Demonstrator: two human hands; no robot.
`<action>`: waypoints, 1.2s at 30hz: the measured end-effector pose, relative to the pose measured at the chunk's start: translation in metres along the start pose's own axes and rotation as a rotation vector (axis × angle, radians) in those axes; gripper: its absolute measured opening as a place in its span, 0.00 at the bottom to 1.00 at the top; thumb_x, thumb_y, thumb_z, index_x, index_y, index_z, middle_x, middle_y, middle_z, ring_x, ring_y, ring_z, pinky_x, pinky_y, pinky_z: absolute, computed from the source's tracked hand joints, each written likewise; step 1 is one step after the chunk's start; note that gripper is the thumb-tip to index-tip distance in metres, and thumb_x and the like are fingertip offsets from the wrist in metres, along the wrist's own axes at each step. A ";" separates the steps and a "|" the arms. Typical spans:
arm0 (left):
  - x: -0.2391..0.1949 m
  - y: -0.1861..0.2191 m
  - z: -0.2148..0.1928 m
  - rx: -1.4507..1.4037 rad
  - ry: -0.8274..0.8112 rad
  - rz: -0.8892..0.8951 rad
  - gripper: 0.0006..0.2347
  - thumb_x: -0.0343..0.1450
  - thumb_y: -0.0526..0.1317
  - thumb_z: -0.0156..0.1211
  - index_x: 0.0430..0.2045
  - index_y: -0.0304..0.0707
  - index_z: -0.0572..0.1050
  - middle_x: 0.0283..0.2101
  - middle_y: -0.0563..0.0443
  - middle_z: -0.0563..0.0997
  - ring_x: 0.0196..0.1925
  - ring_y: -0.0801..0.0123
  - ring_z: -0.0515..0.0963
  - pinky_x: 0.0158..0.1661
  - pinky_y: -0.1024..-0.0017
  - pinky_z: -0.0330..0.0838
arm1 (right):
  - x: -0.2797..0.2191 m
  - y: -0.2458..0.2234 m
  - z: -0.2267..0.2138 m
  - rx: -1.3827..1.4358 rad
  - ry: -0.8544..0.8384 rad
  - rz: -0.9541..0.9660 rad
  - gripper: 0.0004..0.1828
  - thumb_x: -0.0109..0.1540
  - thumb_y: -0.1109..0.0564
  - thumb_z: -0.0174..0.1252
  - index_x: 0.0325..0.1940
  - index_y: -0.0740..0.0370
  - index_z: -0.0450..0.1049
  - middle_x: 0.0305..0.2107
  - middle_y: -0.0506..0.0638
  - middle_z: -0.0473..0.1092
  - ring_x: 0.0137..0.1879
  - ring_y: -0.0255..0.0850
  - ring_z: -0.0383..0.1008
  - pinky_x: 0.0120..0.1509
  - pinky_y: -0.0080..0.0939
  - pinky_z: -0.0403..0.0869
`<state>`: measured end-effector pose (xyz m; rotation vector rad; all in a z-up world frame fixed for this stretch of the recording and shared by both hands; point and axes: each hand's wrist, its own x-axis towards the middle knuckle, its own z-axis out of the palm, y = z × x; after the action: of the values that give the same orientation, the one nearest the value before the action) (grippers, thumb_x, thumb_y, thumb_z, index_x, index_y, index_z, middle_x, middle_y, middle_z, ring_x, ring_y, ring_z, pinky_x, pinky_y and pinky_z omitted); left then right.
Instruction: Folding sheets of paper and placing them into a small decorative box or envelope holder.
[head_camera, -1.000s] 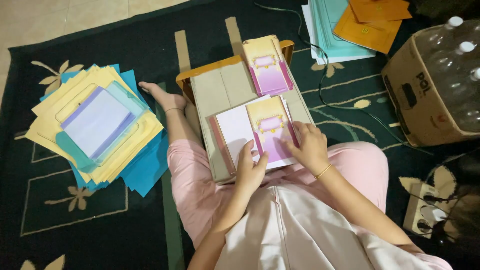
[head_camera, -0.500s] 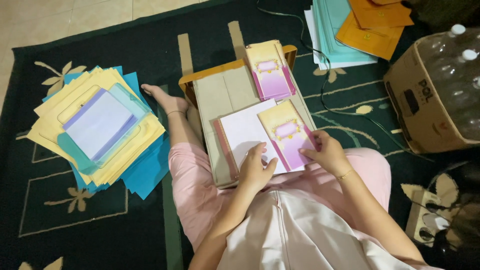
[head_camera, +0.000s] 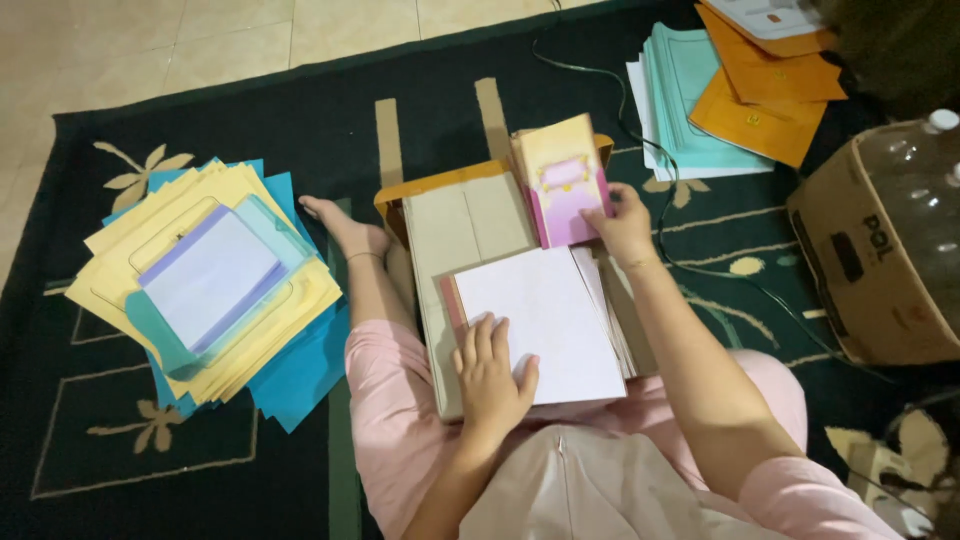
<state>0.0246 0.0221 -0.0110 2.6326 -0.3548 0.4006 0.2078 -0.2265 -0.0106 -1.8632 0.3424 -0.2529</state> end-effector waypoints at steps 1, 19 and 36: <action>0.000 -0.001 0.003 0.002 0.004 -0.001 0.27 0.69 0.54 0.55 0.58 0.36 0.69 0.62 0.39 0.69 0.67 0.51 0.64 0.56 0.56 0.56 | 0.009 0.002 0.008 0.001 -0.002 -0.003 0.28 0.59 0.55 0.70 0.61 0.58 0.69 0.44 0.63 0.77 0.53 0.55 0.79 0.53 0.52 0.78; -0.001 -0.006 0.015 0.079 -0.010 0.021 0.28 0.70 0.56 0.49 0.60 0.36 0.66 0.64 0.39 0.65 0.69 0.51 0.60 0.58 0.53 0.51 | -0.045 -0.008 0.038 -0.983 0.115 -0.415 0.21 0.69 0.43 0.52 0.62 0.48 0.77 0.69 0.56 0.60 0.75 0.56 0.54 0.64 0.60 0.64; 0.007 -0.006 0.013 0.108 -0.342 -0.150 0.32 0.74 0.50 0.40 0.70 0.23 0.50 0.75 0.23 0.46 0.78 0.34 0.37 0.68 0.42 0.40 | -0.160 -0.016 0.017 -1.114 -0.666 -0.575 0.35 0.71 0.39 0.25 0.82 0.49 0.44 0.78 0.49 0.45 0.82 0.48 0.42 0.76 0.63 0.46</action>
<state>0.0357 0.0199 -0.0223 2.8097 -0.2448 -0.0845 0.0658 -0.1496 -0.0007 -2.9617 -0.6726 0.2564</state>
